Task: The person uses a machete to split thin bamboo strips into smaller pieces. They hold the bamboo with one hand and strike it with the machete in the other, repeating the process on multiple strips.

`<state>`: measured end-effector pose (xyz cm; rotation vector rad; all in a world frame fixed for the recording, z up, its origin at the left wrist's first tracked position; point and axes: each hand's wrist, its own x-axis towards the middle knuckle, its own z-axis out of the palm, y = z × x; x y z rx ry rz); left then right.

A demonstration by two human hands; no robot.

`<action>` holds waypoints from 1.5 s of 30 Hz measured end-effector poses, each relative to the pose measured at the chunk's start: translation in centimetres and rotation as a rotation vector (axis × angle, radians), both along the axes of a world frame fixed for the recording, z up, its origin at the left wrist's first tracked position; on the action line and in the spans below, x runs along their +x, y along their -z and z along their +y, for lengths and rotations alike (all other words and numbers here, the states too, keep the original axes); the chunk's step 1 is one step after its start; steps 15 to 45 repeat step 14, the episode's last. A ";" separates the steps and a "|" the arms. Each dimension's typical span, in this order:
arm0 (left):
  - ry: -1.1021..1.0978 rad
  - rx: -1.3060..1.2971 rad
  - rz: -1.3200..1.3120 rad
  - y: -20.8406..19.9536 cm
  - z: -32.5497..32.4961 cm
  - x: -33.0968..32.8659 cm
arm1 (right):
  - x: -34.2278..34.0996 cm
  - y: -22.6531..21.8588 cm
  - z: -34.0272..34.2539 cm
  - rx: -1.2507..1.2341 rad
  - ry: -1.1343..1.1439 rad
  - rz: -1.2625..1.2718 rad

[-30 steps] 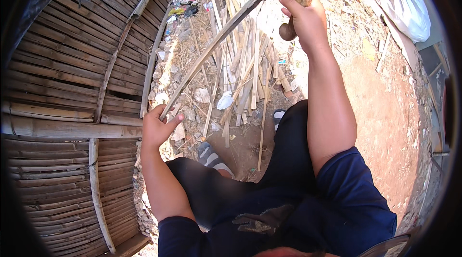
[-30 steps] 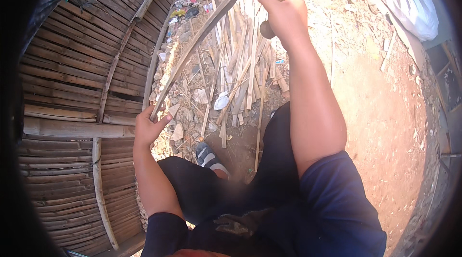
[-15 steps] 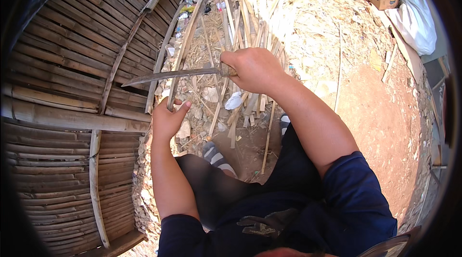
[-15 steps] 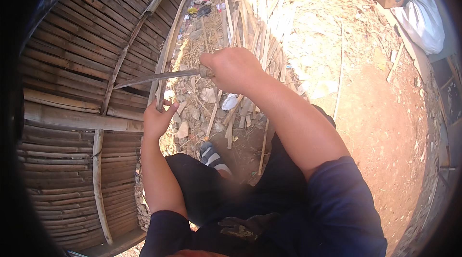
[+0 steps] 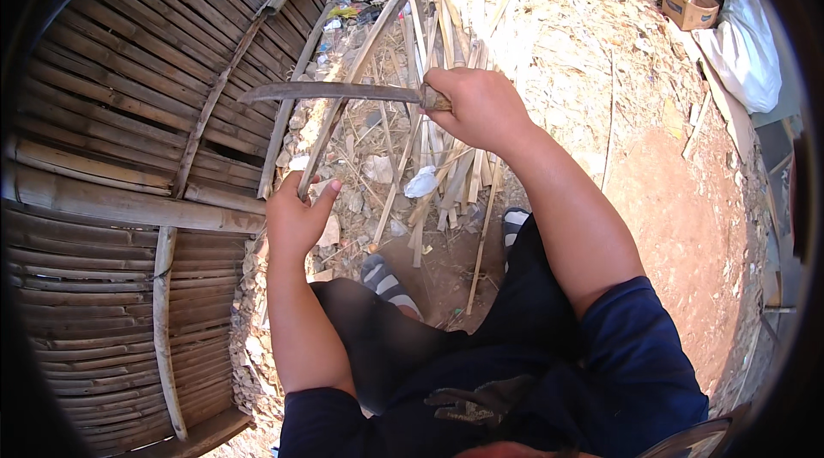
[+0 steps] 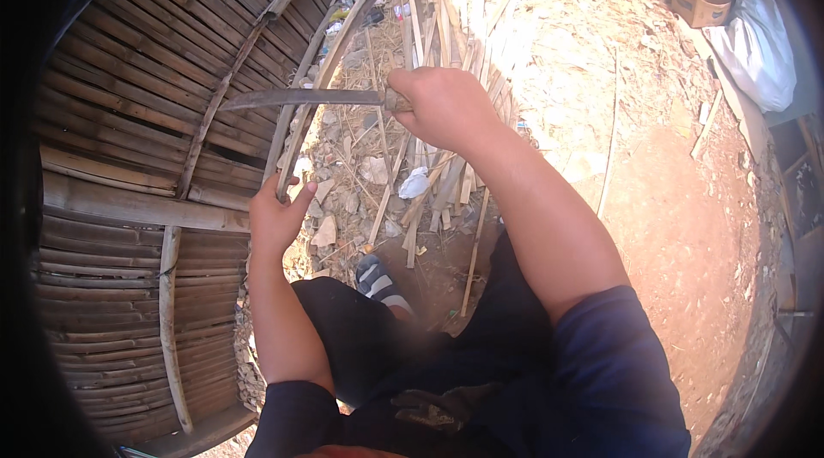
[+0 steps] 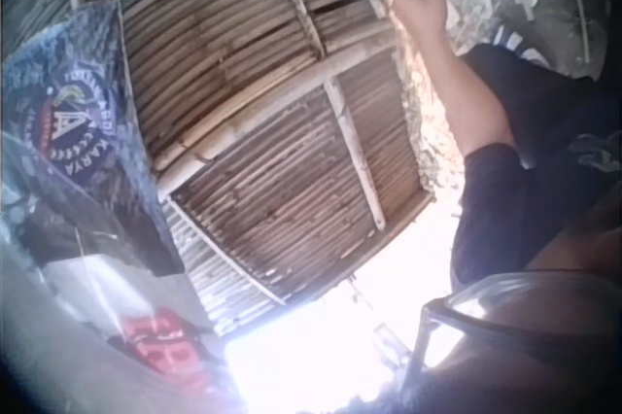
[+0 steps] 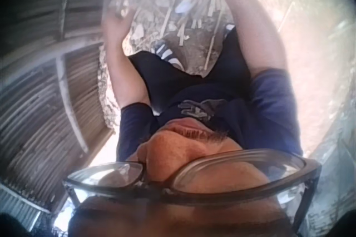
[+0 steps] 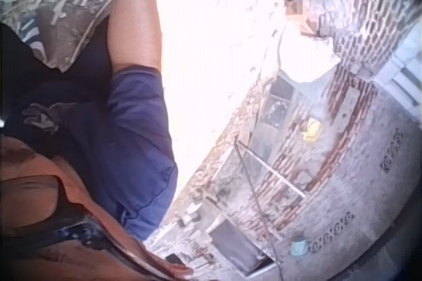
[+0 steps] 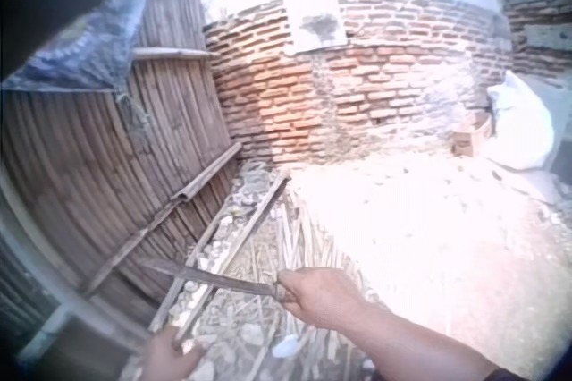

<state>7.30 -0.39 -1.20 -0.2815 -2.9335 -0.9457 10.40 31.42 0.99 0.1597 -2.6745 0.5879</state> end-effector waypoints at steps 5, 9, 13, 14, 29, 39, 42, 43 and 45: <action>-0.009 -0.049 0.030 -1.2 -0.3 0.4 | -1.1 0.5 3.0 -0.077 0.200 -0.063; -0.052 -0.134 -0.048 -2.0 -0.6 0.5 | -1.6 0.2 5.4 -0.140 0.358 -0.100; 0.008 -0.073 0.012 -0.7 -1.3 -0.3 | -1.0 0.0 2.8 0.030 0.145 -0.110; 0.027 -0.061 0.016 -0.4 -1.5 -0.6 | -1.0 0.2 2.1 0.077 0.067 -0.133; 0.027 -0.061 0.016 -0.4 -1.5 -0.6 | -1.0 0.2 2.1 0.077 0.067 -0.133; 0.027 -0.061 0.016 -0.4 -1.5 -0.6 | -1.0 0.2 2.1 0.077 0.067 -0.133; 0.027 -0.061 0.016 -0.4 -1.5 -0.6 | -1.0 0.2 2.1 0.077 0.067 -0.133; 0.027 -0.061 0.016 -0.4 -1.5 -0.6 | -1.0 0.2 2.1 0.077 0.067 -0.133; 0.027 -0.061 0.016 -0.4 -1.5 -0.6 | -1.0 0.2 2.1 0.077 0.067 -0.133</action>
